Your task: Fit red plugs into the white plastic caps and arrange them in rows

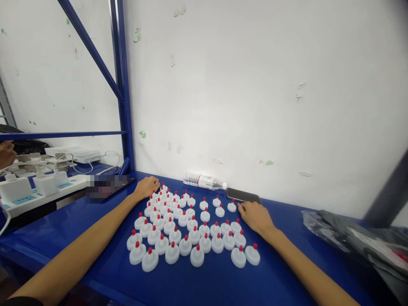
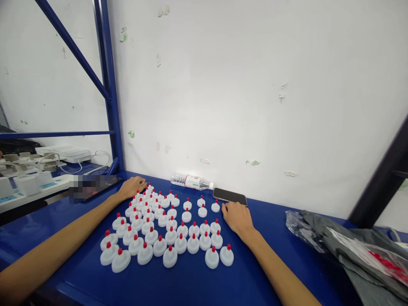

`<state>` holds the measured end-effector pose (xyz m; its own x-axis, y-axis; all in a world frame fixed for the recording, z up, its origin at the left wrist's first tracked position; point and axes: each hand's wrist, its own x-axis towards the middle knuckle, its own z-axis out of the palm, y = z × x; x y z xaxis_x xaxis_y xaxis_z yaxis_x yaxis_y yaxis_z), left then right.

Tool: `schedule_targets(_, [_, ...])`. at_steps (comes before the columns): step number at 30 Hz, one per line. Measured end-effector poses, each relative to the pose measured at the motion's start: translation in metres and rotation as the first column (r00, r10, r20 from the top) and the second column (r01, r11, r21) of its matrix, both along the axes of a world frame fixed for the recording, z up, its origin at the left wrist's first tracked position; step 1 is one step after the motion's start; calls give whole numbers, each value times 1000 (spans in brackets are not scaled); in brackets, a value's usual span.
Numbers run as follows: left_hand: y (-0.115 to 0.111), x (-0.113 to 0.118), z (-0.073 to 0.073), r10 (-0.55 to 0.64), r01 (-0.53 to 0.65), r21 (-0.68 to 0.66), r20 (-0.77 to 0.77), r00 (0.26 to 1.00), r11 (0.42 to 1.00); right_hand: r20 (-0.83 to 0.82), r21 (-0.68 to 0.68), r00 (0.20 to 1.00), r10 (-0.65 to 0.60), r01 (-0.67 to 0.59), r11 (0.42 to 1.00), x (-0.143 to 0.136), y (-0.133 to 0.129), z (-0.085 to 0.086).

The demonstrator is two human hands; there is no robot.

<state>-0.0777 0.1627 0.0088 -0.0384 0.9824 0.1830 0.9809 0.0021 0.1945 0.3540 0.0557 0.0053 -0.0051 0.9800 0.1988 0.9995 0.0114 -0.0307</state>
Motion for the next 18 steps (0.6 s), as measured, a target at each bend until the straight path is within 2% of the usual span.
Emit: schedule_targets(18, [1, -1, -2, -5, 5, 12, 23, 1000, 1000, 6, -2, 1000, -5, 5, 1000, -1, -1, 1])
